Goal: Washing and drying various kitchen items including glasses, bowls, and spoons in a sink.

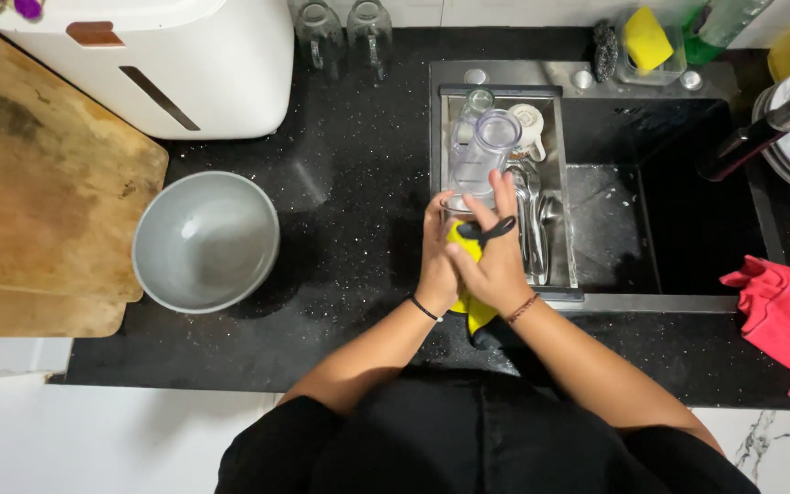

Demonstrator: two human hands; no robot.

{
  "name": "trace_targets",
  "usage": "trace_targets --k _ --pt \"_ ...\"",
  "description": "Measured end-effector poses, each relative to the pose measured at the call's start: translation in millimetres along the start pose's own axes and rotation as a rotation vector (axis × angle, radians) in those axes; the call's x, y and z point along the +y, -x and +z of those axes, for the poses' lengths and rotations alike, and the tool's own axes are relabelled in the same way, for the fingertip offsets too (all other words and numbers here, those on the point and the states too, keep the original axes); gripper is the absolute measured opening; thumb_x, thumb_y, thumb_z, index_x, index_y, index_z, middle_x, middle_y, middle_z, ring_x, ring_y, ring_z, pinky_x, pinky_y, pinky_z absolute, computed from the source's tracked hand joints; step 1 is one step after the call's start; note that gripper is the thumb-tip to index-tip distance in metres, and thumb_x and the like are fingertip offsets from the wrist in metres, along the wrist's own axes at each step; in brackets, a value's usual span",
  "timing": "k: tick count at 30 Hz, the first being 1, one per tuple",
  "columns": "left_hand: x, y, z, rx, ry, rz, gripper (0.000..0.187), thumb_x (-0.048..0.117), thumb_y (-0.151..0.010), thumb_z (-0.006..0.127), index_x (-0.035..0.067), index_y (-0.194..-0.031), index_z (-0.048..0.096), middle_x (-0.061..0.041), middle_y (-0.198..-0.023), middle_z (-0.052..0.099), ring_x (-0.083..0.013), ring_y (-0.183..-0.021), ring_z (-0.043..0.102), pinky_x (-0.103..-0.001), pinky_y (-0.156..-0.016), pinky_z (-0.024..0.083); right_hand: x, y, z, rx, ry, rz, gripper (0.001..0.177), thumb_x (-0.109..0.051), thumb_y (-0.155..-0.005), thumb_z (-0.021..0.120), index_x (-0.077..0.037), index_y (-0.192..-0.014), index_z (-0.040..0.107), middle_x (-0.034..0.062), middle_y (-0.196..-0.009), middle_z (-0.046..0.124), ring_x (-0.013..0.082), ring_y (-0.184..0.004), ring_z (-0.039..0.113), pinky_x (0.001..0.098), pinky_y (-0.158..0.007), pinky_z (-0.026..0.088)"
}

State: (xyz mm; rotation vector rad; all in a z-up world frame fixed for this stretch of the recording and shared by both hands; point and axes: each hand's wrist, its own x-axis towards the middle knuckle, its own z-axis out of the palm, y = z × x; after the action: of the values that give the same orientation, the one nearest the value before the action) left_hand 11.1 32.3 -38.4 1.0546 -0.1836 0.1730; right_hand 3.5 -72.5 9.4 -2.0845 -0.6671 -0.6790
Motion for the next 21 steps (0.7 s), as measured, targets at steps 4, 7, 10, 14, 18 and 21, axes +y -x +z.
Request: trace_targets --k 4,7,10,14,18,21 --pt "-7 -4 -1 0.043 0.187 -0.096 0.056 0.037 -0.105 0.054 0.006 -0.149 0.039 -0.007 -0.136 0.051 -0.0162 -0.121 0.051 -0.03 -0.102 0.044 19 -6 3 0.045 -0.188 0.147 0.056 -0.022 -0.101 0.061 -0.007 -0.152 0.046 0.0249 -0.171 0.028 0.0425 -0.159 0.03 0.0508 -0.131 0.024" --pt "-9 -1 -1 -0.006 0.1 0.001 0.052 0.036 -0.109 0.053 0.004 -0.147 0.041 -0.009 -0.138 0.052 -0.0171 -0.126 0.052 -0.031 -0.109 0.043 31 -3 6 0.123 -0.578 0.451 0.053 -0.027 -0.106 0.049 -0.006 -0.155 0.044 0.0258 -0.166 0.042 0.0394 -0.156 0.04 0.0466 -0.132 0.028" --pt "-15 -3 -4 -0.048 0.081 0.029 0.052 0.035 -0.109 0.054 0.004 -0.149 0.041 -0.009 -0.14 0.051 -0.0172 -0.131 0.05 -0.031 -0.115 0.04 16 4 6 0.195 -0.632 0.422 0.05 -0.028 -0.108 0.045 -0.009 -0.155 0.047 0.0268 -0.163 0.045 0.0418 -0.156 0.041 0.0481 -0.134 0.03" --pt "-44 -8 -19 -0.061 0.196 -0.101 0.048 0.032 -0.109 0.055 0.008 -0.147 0.039 -0.011 -0.136 0.054 -0.0212 -0.124 0.054 -0.035 -0.108 0.047 -11 11 4 -0.047 0.119 0.03 0.057 -0.022 -0.092 0.066 -0.012 -0.145 0.05 0.0244 -0.167 0.024 0.0442 -0.158 0.011 0.0517 -0.129 0.016" --pt "-2 -3 -3 -0.013 0.19 -0.182 0.05 0.037 -0.107 0.047 0.012 -0.149 0.039 0.0 -0.136 0.054 -0.0149 -0.128 0.056 -0.034 -0.105 0.051 14 5 -3 0.006 -0.179 0.099 0.062 -0.022 -0.101 0.058 -0.01 -0.159 0.04 0.0242 -0.173 0.023 0.0417 -0.165 0.013 0.0514 -0.135 0.013" --pt "-15 1 -6 -0.109 0.478 -0.233 0.051 0.042 -0.111 0.051 0.013 -0.152 0.039 -0.009 -0.128 0.057 -0.0199 -0.115 0.059 -0.035 -0.099 0.052 21 -7 -8 0.128 -0.594 0.422 0.055 -0.033 -0.109 0.05 -0.013 -0.159 0.043 0.0218 -0.167 0.042 0.0442 -0.156 0.035 0.0497 -0.132 0.025"
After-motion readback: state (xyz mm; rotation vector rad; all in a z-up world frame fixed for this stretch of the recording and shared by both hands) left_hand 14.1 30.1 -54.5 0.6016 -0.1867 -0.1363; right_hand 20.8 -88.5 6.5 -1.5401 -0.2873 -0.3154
